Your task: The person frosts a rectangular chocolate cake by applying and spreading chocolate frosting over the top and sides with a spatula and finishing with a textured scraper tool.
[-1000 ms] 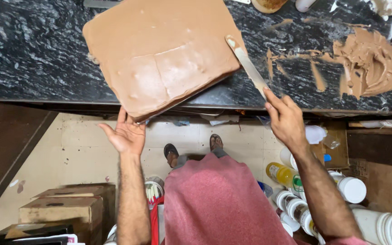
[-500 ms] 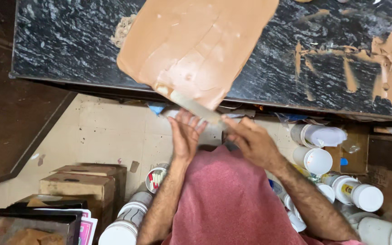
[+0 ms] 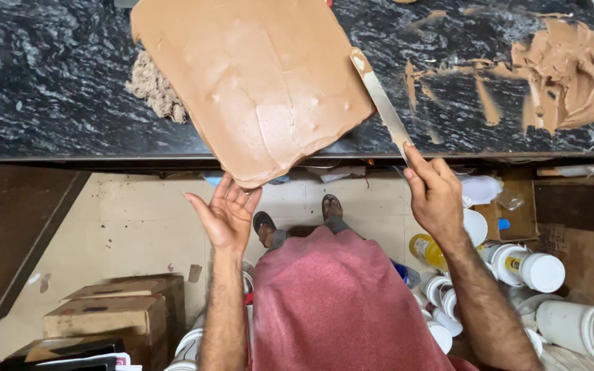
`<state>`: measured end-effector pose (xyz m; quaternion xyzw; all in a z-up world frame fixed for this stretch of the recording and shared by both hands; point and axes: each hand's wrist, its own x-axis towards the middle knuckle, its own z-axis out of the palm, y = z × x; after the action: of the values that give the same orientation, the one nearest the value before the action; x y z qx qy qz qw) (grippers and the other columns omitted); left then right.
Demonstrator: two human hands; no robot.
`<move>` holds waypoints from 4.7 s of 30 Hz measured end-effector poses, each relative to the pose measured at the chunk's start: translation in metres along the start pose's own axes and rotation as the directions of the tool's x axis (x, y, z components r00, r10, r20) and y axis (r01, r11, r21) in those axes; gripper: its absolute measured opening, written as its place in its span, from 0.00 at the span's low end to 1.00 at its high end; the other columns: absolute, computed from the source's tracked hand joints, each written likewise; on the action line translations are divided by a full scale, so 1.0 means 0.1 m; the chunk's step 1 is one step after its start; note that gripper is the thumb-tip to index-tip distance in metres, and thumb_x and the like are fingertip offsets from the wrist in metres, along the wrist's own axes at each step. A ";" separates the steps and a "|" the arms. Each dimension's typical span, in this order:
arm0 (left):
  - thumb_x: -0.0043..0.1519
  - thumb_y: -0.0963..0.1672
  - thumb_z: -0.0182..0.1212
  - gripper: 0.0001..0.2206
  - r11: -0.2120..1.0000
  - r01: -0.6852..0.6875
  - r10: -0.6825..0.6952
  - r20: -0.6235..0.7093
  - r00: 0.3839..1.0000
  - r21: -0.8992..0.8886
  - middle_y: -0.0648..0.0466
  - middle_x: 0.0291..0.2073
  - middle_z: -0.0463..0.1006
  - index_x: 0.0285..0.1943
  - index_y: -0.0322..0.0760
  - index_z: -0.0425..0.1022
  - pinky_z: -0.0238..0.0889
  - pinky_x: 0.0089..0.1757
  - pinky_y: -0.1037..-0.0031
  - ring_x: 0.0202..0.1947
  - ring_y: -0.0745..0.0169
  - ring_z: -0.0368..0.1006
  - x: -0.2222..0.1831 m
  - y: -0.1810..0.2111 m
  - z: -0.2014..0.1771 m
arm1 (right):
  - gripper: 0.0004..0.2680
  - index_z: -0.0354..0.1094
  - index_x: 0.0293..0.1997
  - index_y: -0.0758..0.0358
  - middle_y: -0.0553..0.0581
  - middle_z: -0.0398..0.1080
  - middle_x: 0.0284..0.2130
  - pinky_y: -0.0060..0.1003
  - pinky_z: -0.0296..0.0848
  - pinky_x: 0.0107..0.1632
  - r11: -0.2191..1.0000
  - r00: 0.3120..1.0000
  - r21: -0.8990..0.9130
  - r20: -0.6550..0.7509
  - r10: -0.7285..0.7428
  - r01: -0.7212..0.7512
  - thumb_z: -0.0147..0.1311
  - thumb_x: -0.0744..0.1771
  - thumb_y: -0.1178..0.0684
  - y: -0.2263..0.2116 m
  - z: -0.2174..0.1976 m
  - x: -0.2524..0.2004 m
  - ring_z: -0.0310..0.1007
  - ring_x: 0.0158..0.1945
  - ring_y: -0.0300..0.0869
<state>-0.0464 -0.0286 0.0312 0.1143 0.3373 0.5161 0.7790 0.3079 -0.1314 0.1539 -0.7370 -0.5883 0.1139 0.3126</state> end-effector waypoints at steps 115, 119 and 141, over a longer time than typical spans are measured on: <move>0.72 0.51 0.42 0.24 0.961 0.018 -0.066 -0.166 0.984 -0.277 0.51 0.70 0.70 0.72 0.37 0.66 0.62 0.61 0.58 0.67 0.53 0.67 0.50 -0.14 0.52 | 0.19 0.55 0.74 0.57 0.74 0.73 0.27 0.58 0.69 0.31 0.715 0.725 -0.124 -0.139 0.675 -0.689 0.46 0.71 0.54 2.08 0.78 -0.54 0.75 0.31 0.65; 0.73 0.52 0.44 0.21 0.982 0.031 -0.059 -0.153 0.987 -0.184 0.57 0.70 0.70 0.72 0.45 0.67 0.61 0.57 0.63 0.65 0.58 0.67 0.50 -0.14 0.41 | 0.21 0.56 0.72 0.57 0.71 0.74 0.26 0.58 0.70 0.32 0.771 0.777 -0.098 -0.055 0.627 -0.629 0.50 0.69 0.52 1.50 1.33 -0.46 0.74 0.30 0.65; 0.69 0.47 0.52 0.16 0.883 0.067 -0.150 -0.142 0.978 -0.465 0.44 0.64 0.71 0.61 0.33 0.69 0.54 0.68 0.54 0.68 0.48 0.64 0.45 -0.08 -0.13 | 0.19 0.65 0.68 0.47 0.68 0.69 0.39 0.54 0.73 0.40 0.746 0.840 -0.386 -0.240 0.487 -0.543 0.49 0.68 0.59 1.92 0.78 -0.29 0.74 0.38 0.61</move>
<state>-0.0379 0.0049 -0.0013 -0.1370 0.2788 0.5444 0.7792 0.4109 -0.1552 -0.0268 -0.9271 -0.3513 0.0139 0.1302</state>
